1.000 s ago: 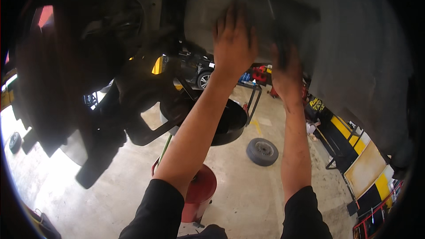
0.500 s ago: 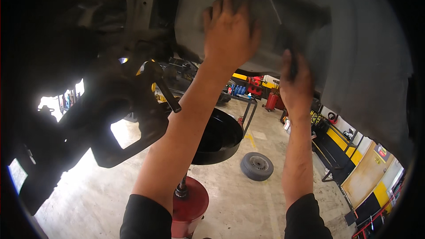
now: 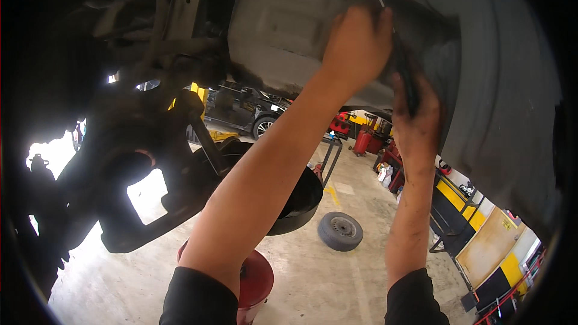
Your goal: The person uses a screwdriver to pry and secure a plastic panel on the underside of a vehicle that is raised on a lift, periodically returning to a tool drawer to retrieve or swap tools.
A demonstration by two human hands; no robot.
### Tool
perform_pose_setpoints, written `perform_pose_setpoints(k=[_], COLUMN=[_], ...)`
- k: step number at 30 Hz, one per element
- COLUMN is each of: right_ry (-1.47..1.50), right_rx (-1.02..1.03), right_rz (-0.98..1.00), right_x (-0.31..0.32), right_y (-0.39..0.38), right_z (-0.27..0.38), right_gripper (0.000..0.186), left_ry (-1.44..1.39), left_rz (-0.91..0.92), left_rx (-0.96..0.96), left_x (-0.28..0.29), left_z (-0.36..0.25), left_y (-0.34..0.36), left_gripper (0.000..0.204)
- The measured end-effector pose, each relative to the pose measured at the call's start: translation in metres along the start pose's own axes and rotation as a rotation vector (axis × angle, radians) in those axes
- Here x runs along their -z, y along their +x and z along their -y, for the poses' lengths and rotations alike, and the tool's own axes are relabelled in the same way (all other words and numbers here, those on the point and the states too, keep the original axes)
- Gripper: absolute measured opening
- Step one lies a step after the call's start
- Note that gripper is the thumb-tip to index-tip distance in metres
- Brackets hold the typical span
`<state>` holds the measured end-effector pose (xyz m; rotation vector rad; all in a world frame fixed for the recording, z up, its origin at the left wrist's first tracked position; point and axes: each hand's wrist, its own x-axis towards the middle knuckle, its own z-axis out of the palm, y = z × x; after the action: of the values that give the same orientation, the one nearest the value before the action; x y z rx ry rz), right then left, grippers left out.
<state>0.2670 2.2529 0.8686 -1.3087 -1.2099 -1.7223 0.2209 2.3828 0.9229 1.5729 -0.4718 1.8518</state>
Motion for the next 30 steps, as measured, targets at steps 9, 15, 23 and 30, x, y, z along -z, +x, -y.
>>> perform_pose_setpoints(k=[9, 15, 23, 30], right_ry=[0.103, 0.078, -0.117, 0.164], right_rx=[-0.069, -0.081, -0.093, -0.45], right_rz=[0.035, 0.009, 0.025, 0.252], right_x=[0.001, -0.003, 0.003, 0.008], right_y=[0.004, 0.003, 0.005, 0.016], right_z=[0.0, -0.002, 0.0, 0.0], right_gripper=[0.038, 0.036, 0.038, 0.039], left_ry=[0.008, 0.003, -0.045, -0.015], left_rz=[-0.069, -0.054, -0.003, -0.024], left_rx=[-0.033, -0.071, -0.006, 0.006], left_x=[-0.006, -0.011, -0.01, -0.01], left_z=[0.006, 0.016, 0.005, 0.0], left_y=[0.007, 0.013, 0.012, 0.019], left_gripper=[0.038, 0.036, 0.033, 0.035])
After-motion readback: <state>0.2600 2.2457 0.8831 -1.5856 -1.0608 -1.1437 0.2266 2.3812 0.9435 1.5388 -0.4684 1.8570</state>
